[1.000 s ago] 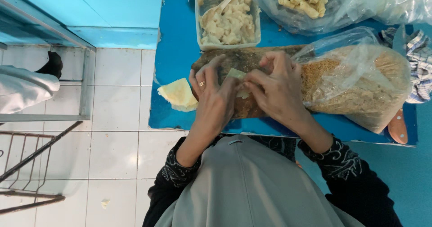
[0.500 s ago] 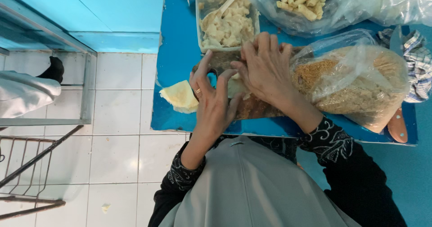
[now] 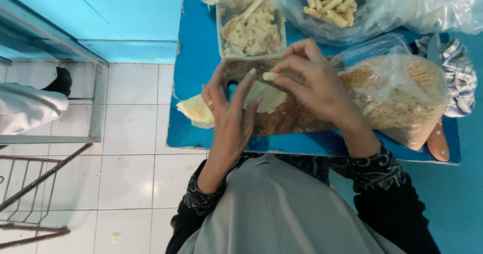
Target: The person places a scoop of filling from a plastic container onto a square pastry wrapper on a wooden board, folds the wrapper over the filling into a triangular parcel, and sets the finished parcel aside. They repeat this with additional wrappers, with a bag of breadcrumbs and a knife on the table.
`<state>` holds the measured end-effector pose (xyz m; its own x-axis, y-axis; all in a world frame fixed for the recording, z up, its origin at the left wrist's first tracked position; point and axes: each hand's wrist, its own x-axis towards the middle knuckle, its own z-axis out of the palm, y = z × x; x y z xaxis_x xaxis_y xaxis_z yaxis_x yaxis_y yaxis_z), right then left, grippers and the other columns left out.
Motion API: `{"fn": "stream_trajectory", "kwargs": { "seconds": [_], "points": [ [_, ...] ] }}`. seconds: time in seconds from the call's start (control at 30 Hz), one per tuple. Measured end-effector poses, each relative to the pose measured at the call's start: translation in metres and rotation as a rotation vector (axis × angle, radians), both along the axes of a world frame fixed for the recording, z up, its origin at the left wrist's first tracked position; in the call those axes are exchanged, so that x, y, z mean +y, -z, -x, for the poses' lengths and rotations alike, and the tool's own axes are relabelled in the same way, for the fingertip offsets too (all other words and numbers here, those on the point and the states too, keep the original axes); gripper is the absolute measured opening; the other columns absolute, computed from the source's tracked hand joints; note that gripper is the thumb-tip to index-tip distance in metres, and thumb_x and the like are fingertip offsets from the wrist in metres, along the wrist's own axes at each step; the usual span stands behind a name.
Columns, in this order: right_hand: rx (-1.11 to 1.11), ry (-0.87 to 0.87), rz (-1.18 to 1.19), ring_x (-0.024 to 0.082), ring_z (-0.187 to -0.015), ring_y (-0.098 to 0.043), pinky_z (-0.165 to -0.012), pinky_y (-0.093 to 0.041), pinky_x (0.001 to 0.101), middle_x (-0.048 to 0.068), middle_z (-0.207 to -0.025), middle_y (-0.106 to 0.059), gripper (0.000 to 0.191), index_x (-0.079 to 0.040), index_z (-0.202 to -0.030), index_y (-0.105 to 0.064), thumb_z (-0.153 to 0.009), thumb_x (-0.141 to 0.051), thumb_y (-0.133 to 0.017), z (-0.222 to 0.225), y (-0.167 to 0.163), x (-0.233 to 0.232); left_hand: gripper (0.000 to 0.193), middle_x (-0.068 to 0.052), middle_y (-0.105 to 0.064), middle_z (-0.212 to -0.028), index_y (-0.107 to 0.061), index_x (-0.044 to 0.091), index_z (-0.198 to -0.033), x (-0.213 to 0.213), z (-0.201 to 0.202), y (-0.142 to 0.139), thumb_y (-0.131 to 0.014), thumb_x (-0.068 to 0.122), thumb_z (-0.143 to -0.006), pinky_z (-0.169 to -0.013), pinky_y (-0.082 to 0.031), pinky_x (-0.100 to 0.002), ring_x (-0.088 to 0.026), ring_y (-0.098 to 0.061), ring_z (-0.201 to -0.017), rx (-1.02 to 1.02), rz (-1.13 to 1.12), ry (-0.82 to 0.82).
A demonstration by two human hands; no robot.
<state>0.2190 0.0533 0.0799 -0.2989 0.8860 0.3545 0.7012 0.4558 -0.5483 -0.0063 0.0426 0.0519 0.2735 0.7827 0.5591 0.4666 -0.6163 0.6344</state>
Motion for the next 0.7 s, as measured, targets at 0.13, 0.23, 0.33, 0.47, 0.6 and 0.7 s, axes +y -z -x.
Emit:
{"fn": "stream_trajectory", "kwargs": {
  "seconds": [0.13, 0.23, 0.33, 0.47, 0.6, 0.7],
  "points": [
    [0.391, -0.105, 0.455, 0.014, -0.097, -0.063, -0.081, -0.053, 0.0342, 0.003, -0.108, -0.064, 0.019, -0.005, -0.113, -0.07, -0.1, -0.019, -0.068, -0.009, -0.005, -0.012, 0.042, -0.017, -0.028, -0.163, -0.062, 0.016, -0.144, -0.002, 0.006, -0.015, -0.074, 0.016, -0.103, -0.121, -0.035, -0.048, -0.038, -0.037, -0.141, -0.01, 0.026, 0.099],
    [0.749, -0.085, 0.867, 0.011, -0.089, -0.069, -0.073, -0.06, 0.0316, 0.003, -0.102, -0.071, 0.022, -0.003, -0.114, -0.069, -0.096, -0.016, -0.064, -0.007, 0.001, -0.019, 0.031, -0.014, -0.036, -0.16, -0.067, 0.016, -0.131, -0.004, 0.006, -0.021, -0.074, 0.017, -0.102, -0.121, -0.036, -0.047, -0.037, -0.038, -0.145, -0.039, 0.017, 0.147],
    [0.624, -0.314, 0.709, 0.011, -0.099, -0.065, -0.083, -0.056, 0.0291, 0.006, -0.109, -0.067, 0.022, 0.004, -0.118, -0.07, -0.107, -0.014, -0.063, -0.008, 0.008, -0.018, 0.019, -0.015, -0.041, -0.157, -0.069, 0.014, -0.118, -0.005, 0.006, -0.022, -0.075, 0.015, -0.1, -0.12, -0.034, -0.049, -0.037, -0.04, -0.143, -0.055, 0.027, 0.185],
    [0.8, -0.201, 0.897, 0.011, -0.089, -0.072, -0.077, -0.062, 0.0286, 0.006, -0.104, -0.073, 0.025, 0.004, -0.117, -0.069, -0.102, -0.015, -0.062, -0.006, 0.014, -0.02, 0.016, -0.014, -0.042, -0.155, -0.069, 0.012, -0.115, -0.006, 0.006, -0.018, -0.074, 0.014, -0.1, -0.121, -0.032, -0.048, -0.034, -0.041, -0.14, -0.056, 0.019, 0.166],
    [0.771, -0.155, 0.861, 0.011, -0.087, -0.073, -0.074, -0.062, 0.0295, 0.006, -0.1, -0.076, 0.025, 0.005, -0.115, -0.068, -0.098, -0.013, -0.067, 0.005, 0.013, -0.026, 0.016, -0.014, -0.044, -0.153, -0.069, 0.011, -0.113, -0.009, 0.005, -0.011, -0.075, 0.011, -0.098, -0.125, -0.023, -0.054, -0.034, -0.042, -0.143, -0.012, -0.012, 0.137],
    [0.695, -0.075, 0.785, 0.011, -0.083, -0.074, -0.07, -0.061, 0.0287, 0.005, -0.094, -0.076, 0.029, 0.001, -0.118, -0.067, -0.093, -0.013, -0.071, 0.017, 0.007, -0.032, 0.016, -0.014, -0.045, -0.153, -0.068, 0.009, -0.113, -0.008, 0.001, -0.006, -0.075, 0.011, -0.099, -0.124, -0.027, -0.051, -0.035, -0.042, -0.143, -0.039, 0.024, 0.105]
  ]
}}
